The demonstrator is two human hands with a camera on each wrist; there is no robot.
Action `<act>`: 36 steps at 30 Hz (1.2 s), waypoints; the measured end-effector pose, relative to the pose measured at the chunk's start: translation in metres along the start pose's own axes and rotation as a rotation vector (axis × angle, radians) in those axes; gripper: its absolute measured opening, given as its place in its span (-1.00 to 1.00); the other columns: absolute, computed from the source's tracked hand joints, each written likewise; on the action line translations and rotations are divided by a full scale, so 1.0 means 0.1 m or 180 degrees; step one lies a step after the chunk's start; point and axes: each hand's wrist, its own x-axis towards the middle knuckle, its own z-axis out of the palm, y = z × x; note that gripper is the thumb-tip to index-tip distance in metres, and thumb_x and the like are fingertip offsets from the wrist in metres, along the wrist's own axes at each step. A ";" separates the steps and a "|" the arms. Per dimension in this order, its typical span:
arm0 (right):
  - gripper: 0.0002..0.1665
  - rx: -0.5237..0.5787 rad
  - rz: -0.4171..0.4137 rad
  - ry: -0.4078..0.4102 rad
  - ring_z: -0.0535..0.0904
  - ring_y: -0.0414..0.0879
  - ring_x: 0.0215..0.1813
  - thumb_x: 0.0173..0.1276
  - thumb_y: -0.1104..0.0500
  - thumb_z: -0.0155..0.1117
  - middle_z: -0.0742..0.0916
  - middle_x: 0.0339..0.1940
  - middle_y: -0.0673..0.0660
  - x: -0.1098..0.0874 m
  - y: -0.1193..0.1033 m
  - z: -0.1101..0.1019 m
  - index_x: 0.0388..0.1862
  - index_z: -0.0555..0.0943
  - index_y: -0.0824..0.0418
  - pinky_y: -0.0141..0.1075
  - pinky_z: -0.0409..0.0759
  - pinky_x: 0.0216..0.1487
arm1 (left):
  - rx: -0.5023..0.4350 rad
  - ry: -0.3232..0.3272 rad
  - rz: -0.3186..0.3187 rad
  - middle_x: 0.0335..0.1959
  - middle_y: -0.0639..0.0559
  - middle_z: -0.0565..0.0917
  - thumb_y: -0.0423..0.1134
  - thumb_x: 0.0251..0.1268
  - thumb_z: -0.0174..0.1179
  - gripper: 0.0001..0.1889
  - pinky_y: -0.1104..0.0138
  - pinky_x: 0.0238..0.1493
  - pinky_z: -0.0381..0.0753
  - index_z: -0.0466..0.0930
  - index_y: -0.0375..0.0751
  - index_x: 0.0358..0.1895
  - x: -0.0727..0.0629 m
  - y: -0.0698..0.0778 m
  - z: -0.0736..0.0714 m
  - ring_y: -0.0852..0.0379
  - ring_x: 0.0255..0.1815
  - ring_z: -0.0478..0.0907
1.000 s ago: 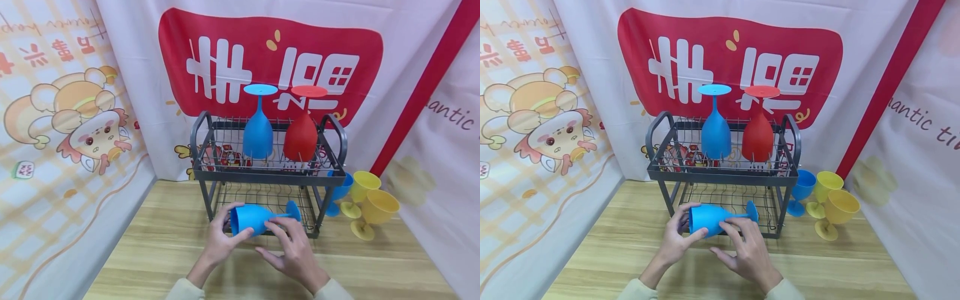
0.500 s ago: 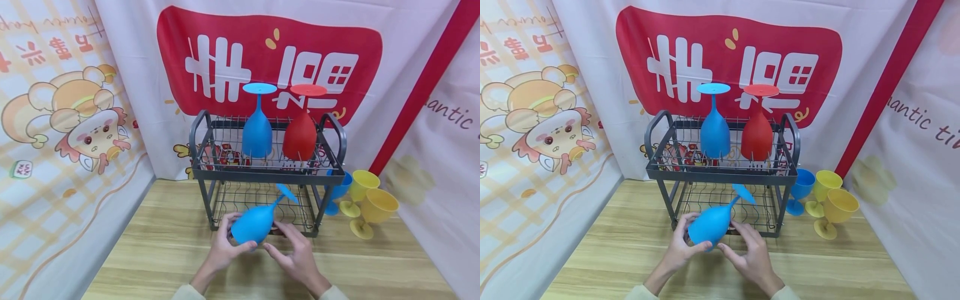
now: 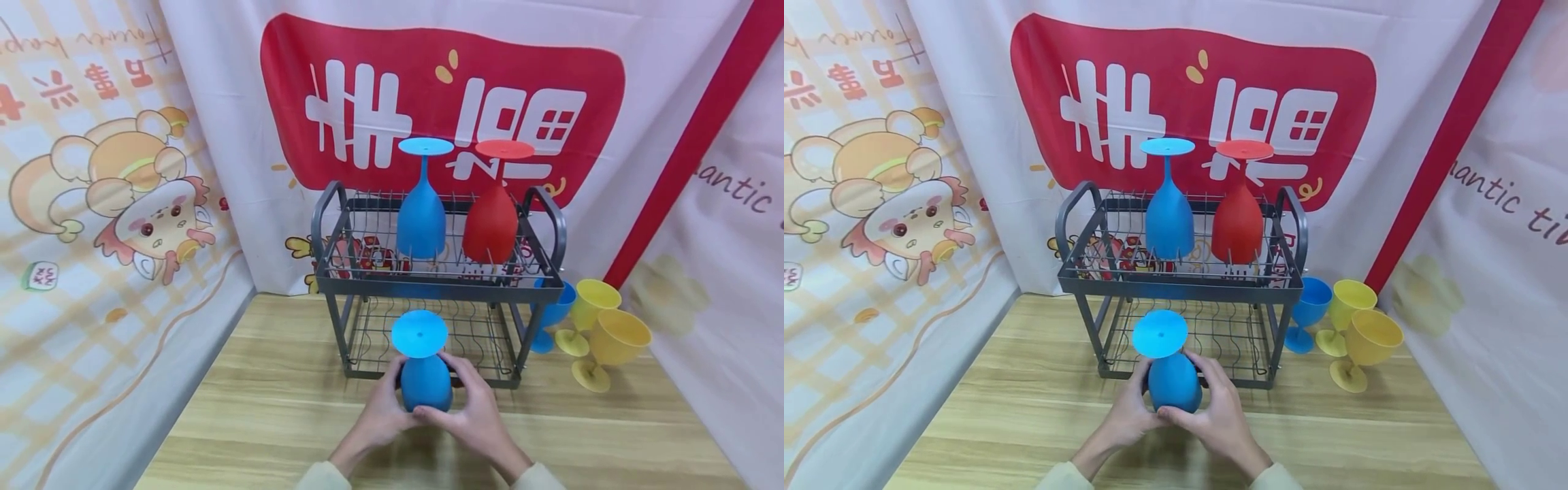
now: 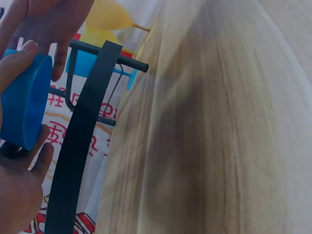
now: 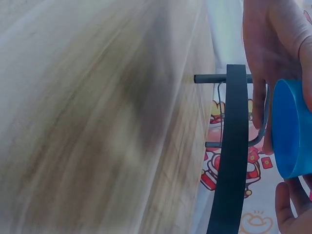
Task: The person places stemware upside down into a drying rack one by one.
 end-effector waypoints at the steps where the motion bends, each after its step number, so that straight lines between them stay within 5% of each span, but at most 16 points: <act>1: 0.06 0.0003 0.0017 -0.0016 0.66 -0.06 0.30 0.00 -0.19 0.77 0.69 0.33 -0.06 0.01 0.00 0.00 0.49 0.51 -0.09 -0.02 0.71 0.22 | -0.0005 -0.0025 0.0053 0.49 -0.13 0.52 -0.13 0.00 0.68 0.00 -0.25 0.47 0.49 0.27 0.12 0.53 0.01 0.01 0.01 -0.24 0.49 0.50; 9: -0.03 0.0078 0.0052 -0.0049 0.69 -0.11 0.24 -0.01 -0.18 0.78 0.72 0.25 -0.11 0.04 -0.01 -0.02 0.40 0.56 -0.09 -0.03 0.69 0.25 | 0.0018 -0.0139 0.0189 0.48 -0.11 0.53 -0.17 0.02 0.65 0.01 -0.20 0.46 0.51 0.24 0.13 0.56 -0.01 0.05 -0.01 -0.20 0.48 0.51; 14: 0.00 0.0118 0.0129 -0.0002 0.68 0.01 0.27 0.00 -0.17 0.78 0.72 0.29 -0.01 0.05 0.00 -0.04 0.42 0.54 -0.04 0.12 0.71 0.23 | 0.0207 -0.0120 0.0248 0.50 0.01 0.51 -0.18 0.00 0.66 0.08 -0.13 0.49 0.49 0.20 0.26 0.60 -0.03 0.05 -0.18 -0.07 0.49 0.50; 16: 0.02 0.0116 0.0180 0.0041 0.67 0.08 0.29 -0.01 -0.15 0.79 0.71 0.32 0.04 0.06 0.00 -0.06 0.44 0.54 -0.02 0.19 0.70 0.23 | 0.0200 0.0148 0.0369 0.47 0.06 0.56 -0.23 0.03 0.64 0.01 -0.06 0.49 0.50 0.28 0.25 0.56 -0.03 0.06 -0.30 -0.02 0.47 0.51; 19: 0.04 0.0096 0.0253 0.0072 0.66 0.14 0.32 0.00 -0.15 0.78 0.69 0.36 0.10 0.07 0.00 -0.09 0.46 0.52 0.02 0.23 0.71 0.22 | -0.0010 0.0902 0.0609 0.36 0.07 0.63 -0.33 0.19 0.52 -0.24 0.18 0.42 0.56 0.42 0.08 0.46 0.01 0.14 -0.54 0.01 0.38 0.55; 23: 0.06 0.0072 0.0284 0.0098 0.66 0.18 0.33 0.01 -0.14 0.78 0.68 0.39 0.15 0.10 0.00 -0.12 0.47 0.51 0.06 0.21 0.73 0.22 | -0.0431 0.1929 0.0931 0.29 0.01 0.60 -0.42 0.41 0.32 -0.46 0.42 0.28 0.58 0.42 -0.24 0.40 0.14 0.42 -0.87 -0.01 0.31 0.53; 26: 0.05 0.0062 0.0267 0.0121 0.67 0.19 0.32 0.02 -0.12 0.78 0.67 0.40 0.18 0.10 0.00 -0.14 0.48 0.50 0.07 0.19 0.74 0.21 | -0.0603 0.2315 0.1139 0.37 -0.01 0.52 -0.40 0.47 0.25 -0.45 0.34 0.38 0.50 0.33 -0.30 0.46 0.24 0.69 -1.08 -0.02 0.39 0.45; 30: 0.05 0.0052 0.0265 0.0119 0.69 0.22 0.30 0.03 -0.09 0.77 0.66 0.40 0.22 0.10 0.02 -0.19 0.49 0.49 0.09 0.21 0.74 0.19 | -0.0607 0.2354 0.1219 0.53 0.03 0.41 -0.25 0.50 0.25 -0.36 0.11 0.56 0.31 0.27 -0.11 0.56 0.38 0.98 -1.23 -0.01 0.57 0.32; 36: 0.07 -0.0007 0.0402 0.0081 0.67 0.27 0.32 0.06 -0.09 0.75 0.65 0.42 0.27 0.10 0.04 -0.28 0.51 0.45 0.13 0.25 0.72 0.22 | -0.0611 0.1989 0.1101 0.59 0.15 0.39 -0.08 0.57 0.20 -0.32 -0.09 0.69 0.19 0.19 0.10 0.65 0.56 1.22 -1.30 0.12 0.63 0.28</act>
